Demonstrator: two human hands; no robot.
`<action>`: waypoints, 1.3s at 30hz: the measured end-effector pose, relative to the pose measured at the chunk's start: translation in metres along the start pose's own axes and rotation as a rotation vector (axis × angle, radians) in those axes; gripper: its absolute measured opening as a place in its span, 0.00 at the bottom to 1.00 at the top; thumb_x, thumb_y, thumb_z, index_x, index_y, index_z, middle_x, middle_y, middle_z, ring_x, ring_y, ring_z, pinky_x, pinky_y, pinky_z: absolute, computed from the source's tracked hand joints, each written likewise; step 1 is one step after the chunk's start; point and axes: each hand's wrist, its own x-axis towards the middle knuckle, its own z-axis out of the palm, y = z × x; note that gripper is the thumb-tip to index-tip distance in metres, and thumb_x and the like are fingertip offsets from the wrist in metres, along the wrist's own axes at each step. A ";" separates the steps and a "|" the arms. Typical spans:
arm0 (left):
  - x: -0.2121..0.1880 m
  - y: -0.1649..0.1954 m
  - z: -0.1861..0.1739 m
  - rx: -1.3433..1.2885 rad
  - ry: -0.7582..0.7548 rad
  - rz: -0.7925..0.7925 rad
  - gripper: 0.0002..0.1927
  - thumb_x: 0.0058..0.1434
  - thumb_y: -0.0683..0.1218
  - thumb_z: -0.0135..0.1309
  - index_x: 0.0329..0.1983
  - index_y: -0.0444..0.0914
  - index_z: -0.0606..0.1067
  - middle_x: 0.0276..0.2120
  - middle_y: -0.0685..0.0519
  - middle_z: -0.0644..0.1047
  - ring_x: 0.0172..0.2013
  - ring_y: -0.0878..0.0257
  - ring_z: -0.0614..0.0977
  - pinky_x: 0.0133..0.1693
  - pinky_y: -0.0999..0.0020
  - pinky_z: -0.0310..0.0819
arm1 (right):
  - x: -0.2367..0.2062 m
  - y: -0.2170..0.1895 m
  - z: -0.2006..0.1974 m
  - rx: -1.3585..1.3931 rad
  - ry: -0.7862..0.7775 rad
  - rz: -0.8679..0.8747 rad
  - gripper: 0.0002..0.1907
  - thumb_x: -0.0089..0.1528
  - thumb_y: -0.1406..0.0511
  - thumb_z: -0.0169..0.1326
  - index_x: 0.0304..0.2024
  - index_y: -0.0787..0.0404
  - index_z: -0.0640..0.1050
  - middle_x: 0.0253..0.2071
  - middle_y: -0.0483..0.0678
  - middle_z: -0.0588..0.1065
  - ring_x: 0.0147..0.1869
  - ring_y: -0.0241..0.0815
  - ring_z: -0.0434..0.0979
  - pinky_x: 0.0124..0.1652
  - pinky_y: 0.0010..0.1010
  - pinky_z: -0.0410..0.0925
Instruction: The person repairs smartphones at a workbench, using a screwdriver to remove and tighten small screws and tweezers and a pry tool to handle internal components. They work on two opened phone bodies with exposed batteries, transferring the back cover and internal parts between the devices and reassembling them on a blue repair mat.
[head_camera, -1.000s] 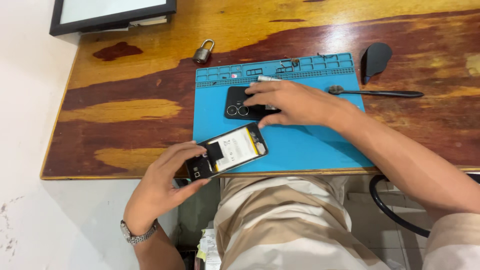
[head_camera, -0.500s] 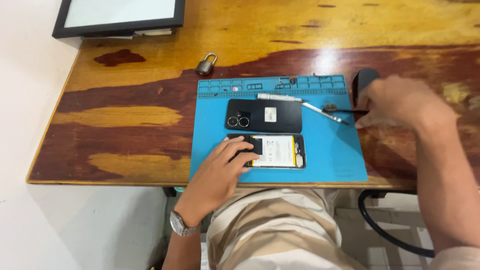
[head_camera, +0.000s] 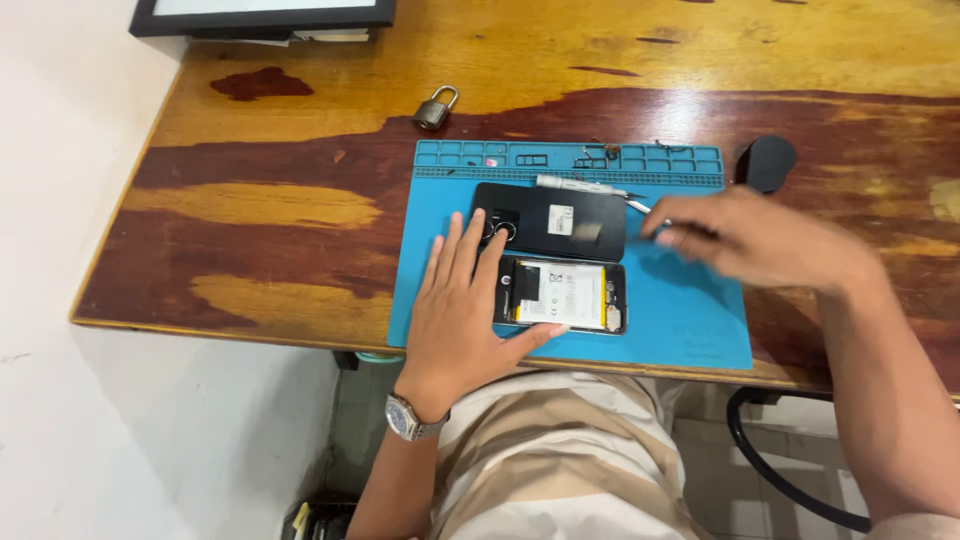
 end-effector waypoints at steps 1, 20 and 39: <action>0.000 -0.001 0.000 -0.012 -0.009 0.000 0.54 0.53 0.73 0.60 0.68 0.29 0.65 0.72 0.34 0.60 0.73 0.39 0.57 0.71 0.46 0.49 | 0.004 -0.002 0.003 0.118 0.001 -0.209 0.10 0.63 0.63 0.52 0.45 0.57 0.79 0.30 0.47 0.82 0.30 0.41 0.82 0.31 0.35 0.73; 0.003 -0.001 0.009 -0.026 -0.036 0.023 0.51 0.54 0.72 0.59 0.68 0.32 0.68 0.71 0.36 0.63 0.73 0.40 0.59 0.69 0.49 0.55 | -0.003 0.047 0.008 0.163 -0.171 0.101 0.16 0.65 0.55 0.54 0.38 0.59 0.84 0.23 0.46 0.77 0.26 0.36 0.72 0.30 0.35 0.68; 0.003 -0.005 0.011 -0.018 -0.053 0.032 0.48 0.56 0.72 0.58 0.67 0.34 0.70 0.72 0.36 0.63 0.73 0.37 0.59 0.68 0.47 0.56 | -0.008 0.054 0.000 0.150 -0.183 0.255 0.16 0.61 0.54 0.60 0.37 0.60 0.87 0.20 0.43 0.80 0.26 0.34 0.71 0.29 0.32 0.68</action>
